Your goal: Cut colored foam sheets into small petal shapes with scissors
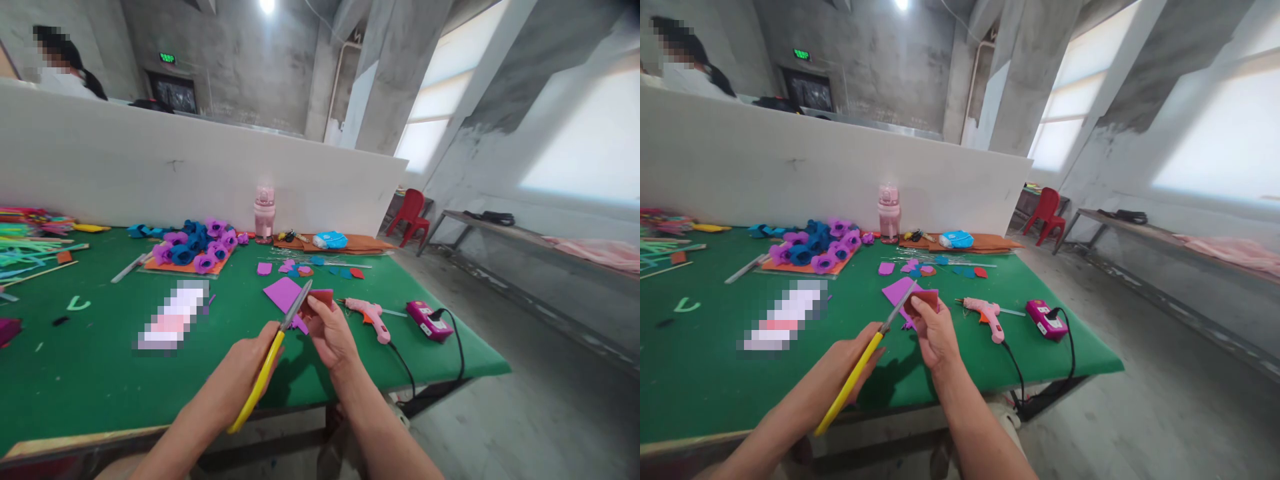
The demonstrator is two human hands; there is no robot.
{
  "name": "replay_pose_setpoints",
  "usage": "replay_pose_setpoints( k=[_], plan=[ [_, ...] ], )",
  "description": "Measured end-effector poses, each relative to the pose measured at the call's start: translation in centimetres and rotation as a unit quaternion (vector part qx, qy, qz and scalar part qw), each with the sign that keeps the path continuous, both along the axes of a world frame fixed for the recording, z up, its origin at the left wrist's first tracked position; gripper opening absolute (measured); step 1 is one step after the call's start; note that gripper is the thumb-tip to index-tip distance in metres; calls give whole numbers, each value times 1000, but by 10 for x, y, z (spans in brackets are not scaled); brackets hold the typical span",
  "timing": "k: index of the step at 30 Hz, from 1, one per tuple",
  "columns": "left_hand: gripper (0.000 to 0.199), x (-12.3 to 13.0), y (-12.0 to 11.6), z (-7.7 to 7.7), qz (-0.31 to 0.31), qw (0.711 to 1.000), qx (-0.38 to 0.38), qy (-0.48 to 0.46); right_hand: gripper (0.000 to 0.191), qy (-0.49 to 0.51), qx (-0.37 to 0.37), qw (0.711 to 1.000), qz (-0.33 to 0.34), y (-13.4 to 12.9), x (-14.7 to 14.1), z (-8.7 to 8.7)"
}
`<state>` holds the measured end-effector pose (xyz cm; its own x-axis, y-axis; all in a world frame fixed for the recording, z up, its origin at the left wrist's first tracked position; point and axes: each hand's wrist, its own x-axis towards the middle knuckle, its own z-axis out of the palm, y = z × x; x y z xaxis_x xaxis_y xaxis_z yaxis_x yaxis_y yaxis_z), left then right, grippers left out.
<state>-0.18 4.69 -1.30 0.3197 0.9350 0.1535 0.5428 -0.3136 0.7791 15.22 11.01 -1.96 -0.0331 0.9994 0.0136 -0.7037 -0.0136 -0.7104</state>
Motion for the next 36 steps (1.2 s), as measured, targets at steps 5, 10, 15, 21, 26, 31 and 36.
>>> replay_pose_setpoints(
  k=[5, 10, 15, 21, 26, 31, 36],
  plan=[
    [21, 3, 4, 2, 35, 993, -63, -96, 19, 34, -52, 998, -30, 0, 1, 2],
    [26, 1, 12, -3, 84, 995, 40, -35, 22, 69, -103, 991, -59, -1, -5, 1],
    [23, 1, 13, -7, 97, 995, 24, 13, 18, 101, -127, 984, -74, 1, -7, 1],
    [16, 2, 9, 4, 66, 996, -56, 23, 14, 156, -155, 974, -61, 6, -8, -2],
    [13, 2, 4, 7, 59, 997, -43, 28, 14, 132, -138, 978, -86, 5, -9, -2],
    [30, 3, 12, -3, 101, 990, -24, -98, 20, 70, -88, 987, -118, -2, -14, 0],
    [56, 4, 23, -5, 156, 941, -3, -301, 17, 28, -78, 996, -29, -19, -33, -3]
  ],
)
